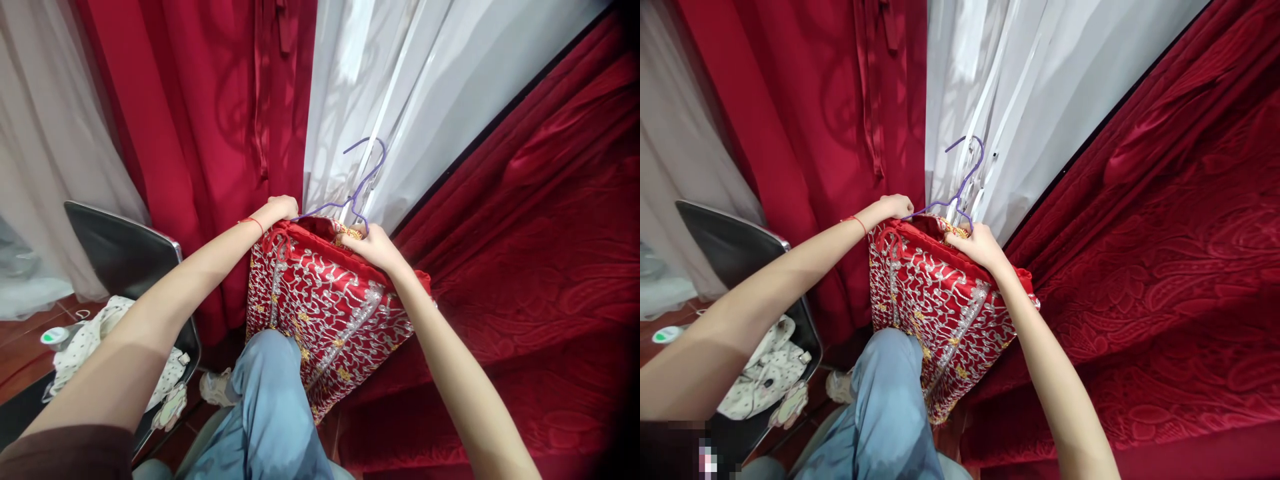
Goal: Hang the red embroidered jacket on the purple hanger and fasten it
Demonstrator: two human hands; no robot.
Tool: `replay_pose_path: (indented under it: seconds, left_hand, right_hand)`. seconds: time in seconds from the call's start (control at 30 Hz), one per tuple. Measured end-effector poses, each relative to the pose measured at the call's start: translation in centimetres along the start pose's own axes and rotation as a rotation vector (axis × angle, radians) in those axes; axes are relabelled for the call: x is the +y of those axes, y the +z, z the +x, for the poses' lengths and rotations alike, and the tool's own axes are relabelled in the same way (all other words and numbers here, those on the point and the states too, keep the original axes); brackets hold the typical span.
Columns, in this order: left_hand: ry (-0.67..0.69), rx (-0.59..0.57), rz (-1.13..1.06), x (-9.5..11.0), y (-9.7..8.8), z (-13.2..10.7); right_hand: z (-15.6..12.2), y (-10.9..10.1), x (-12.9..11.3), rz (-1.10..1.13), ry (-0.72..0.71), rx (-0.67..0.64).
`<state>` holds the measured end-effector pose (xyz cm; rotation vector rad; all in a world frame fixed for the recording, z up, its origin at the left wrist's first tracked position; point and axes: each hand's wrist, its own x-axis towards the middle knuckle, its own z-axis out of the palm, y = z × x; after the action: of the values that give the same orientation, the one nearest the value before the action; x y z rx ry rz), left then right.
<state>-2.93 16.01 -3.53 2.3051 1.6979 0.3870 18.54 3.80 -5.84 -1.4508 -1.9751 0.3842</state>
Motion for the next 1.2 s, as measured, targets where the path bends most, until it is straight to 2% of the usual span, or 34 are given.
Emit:
replay_pose_path:
  seconds: [0.1,0.17,0.27,0.33,0.43,0.6,0.73,0.8,0.87,0.97,1.07,1.13,1.2]
  left_hand:
    - [-0.030,0.271,0.235,-0.6,-0.4,-1.0]
    - [0.041,0.417,0.320,-1.3,-0.7,-1.3]
    - [0.209,0.561,0.383,-2.8,-1.2,-1.4]
    - [0.299,0.623,0.432,-4.0,-1.6,-1.5]
    - [0.391,0.594,0.511,-5.9,-2.5,-2.2]
    - [0.468,0.427,0.655,-8.1,-4.1,-4.9]
    - [0.371,0.302,0.661,-8.1,-5.2,-6.7]
    - [0.268,0.296,0.611,-7.7,-5.2,-6.9]
    - [0.133,0.360,0.522,-7.2,-4.6,-6.8]
    - [-0.018,0.524,0.339,-6.9,-2.3,-6.2]
    - [-0.070,0.666,0.182,-7.4,0.9,-5.5]
    - [-0.069,0.692,0.128,-8.1,2.7,-5.1]
    - [-0.061,0.697,0.096,-8.6,3.4,-4.9]
  right_hand:
    - [0.2,0.1,0.0,0.012,0.031,-0.020]
    - [0.4,0.2,-0.1,0.021,0.029,-0.036]
    - [0.5,0.2,-0.4,-0.012,0.023,-0.026]
    - [0.4,0.2,-0.7,-0.079,0.073,0.001]
    - [0.2,-0.1,-1.0,-0.204,0.200,0.019]
    - [0.4,-0.3,-1.2,-0.347,0.345,0.054]
    - [0.4,-0.1,-1.0,-0.319,0.280,0.067]
    - [0.4,0.1,-0.9,-0.306,0.230,0.095]
    - [0.4,0.2,-0.8,-0.291,0.209,0.106]
    - [0.1,0.4,-0.9,-0.273,0.213,0.096]
    - [-0.3,0.3,-1.2,-0.281,0.215,0.085]
    - [-0.5,0.3,-1.3,-0.287,0.216,0.084]
    - [-0.5,0.4,-1.4,-0.285,0.215,0.093]
